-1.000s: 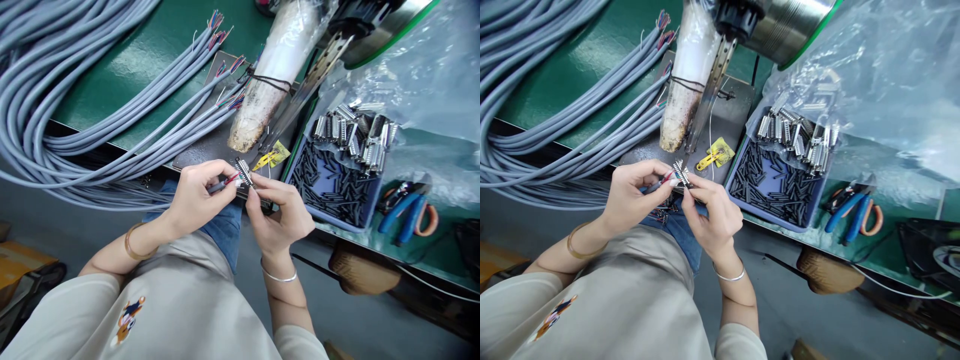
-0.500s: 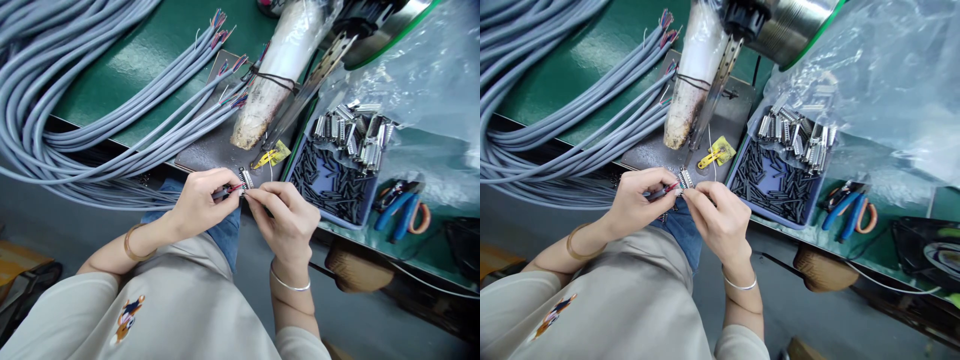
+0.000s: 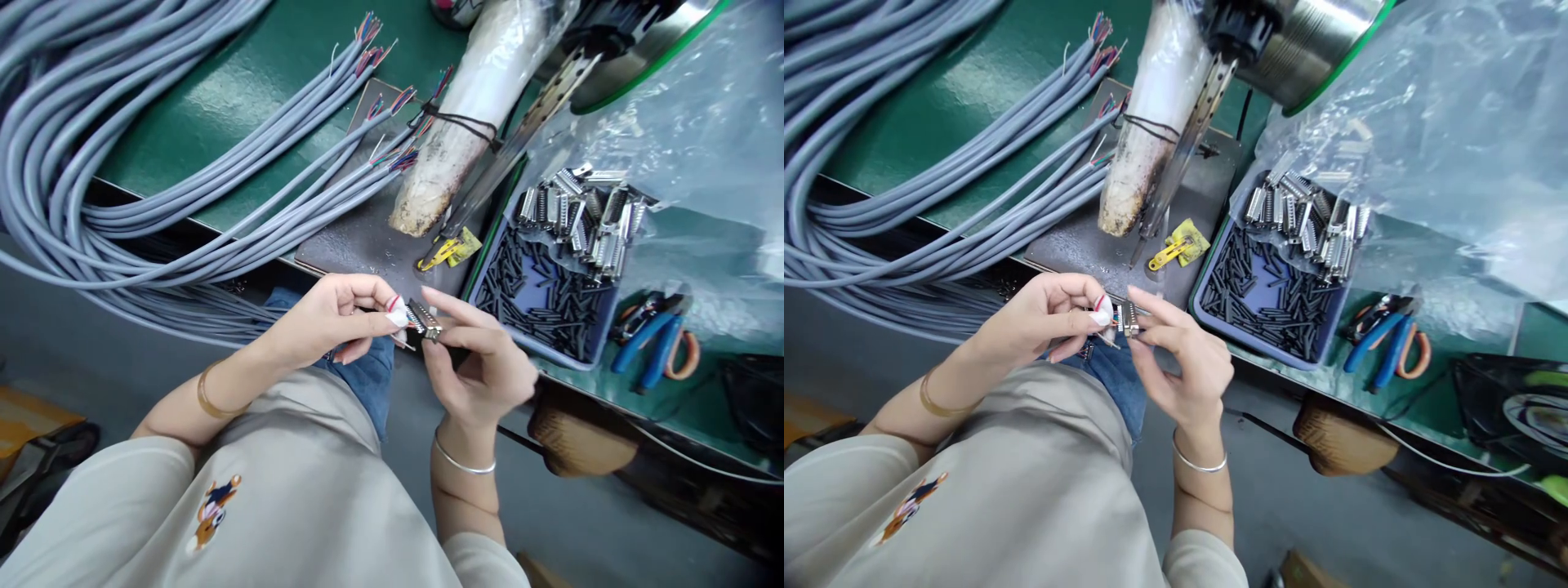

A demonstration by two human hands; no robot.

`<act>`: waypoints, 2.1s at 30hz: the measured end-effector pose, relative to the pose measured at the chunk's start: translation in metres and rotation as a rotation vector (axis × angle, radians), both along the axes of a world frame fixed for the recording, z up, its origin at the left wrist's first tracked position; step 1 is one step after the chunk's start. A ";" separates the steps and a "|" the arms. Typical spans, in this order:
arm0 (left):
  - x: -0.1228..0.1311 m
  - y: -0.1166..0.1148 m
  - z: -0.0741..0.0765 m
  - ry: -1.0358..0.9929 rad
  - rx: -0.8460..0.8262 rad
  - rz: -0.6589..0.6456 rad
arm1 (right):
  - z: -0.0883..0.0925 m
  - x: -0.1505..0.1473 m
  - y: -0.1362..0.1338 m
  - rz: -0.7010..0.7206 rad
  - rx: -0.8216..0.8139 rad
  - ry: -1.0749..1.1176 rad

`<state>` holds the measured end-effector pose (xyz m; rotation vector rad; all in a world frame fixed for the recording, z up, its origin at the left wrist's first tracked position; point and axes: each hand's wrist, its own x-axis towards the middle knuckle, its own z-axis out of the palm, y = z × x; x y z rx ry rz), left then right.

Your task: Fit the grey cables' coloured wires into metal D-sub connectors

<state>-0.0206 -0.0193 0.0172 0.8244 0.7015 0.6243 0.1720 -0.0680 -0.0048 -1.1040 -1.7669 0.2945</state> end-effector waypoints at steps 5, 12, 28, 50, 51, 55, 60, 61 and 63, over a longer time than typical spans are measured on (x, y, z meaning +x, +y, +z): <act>-0.004 -0.008 0.003 0.040 0.117 0.112 | -0.012 -0.012 -0.001 -0.053 -0.017 0.076; -0.009 -0.015 -0.002 -0.034 0.253 0.102 | 0.003 -0.021 0.001 -0.111 -0.338 0.355; -0.001 -0.008 -0.019 0.035 0.136 0.214 | 0.000 -0.018 -0.003 -0.394 0.263 0.218; -0.014 0.001 -0.030 -0.297 -0.038 0.139 | -0.023 -0.021 -0.012 -0.066 0.321 -0.214; -0.014 0.001 -0.031 -0.278 -0.012 0.132 | -0.024 -0.022 -0.011 -0.097 0.321 -0.221; -0.009 -0.004 -0.033 -0.152 0.079 0.166 | -0.025 -0.026 -0.008 -0.231 0.270 -0.189; 0.004 -0.004 -0.027 -0.009 0.171 0.333 | -0.021 -0.029 -0.003 -0.223 0.074 -0.050; 0.007 -0.003 -0.026 0.013 0.195 0.361 | -0.020 -0.028 -0.002 -0.216 0.059 -0.053; 0.011 0.001 -0.024 0.060 0.245 0.406 | -0.018 -0.028 0.000 -0.212 0.050 -0.069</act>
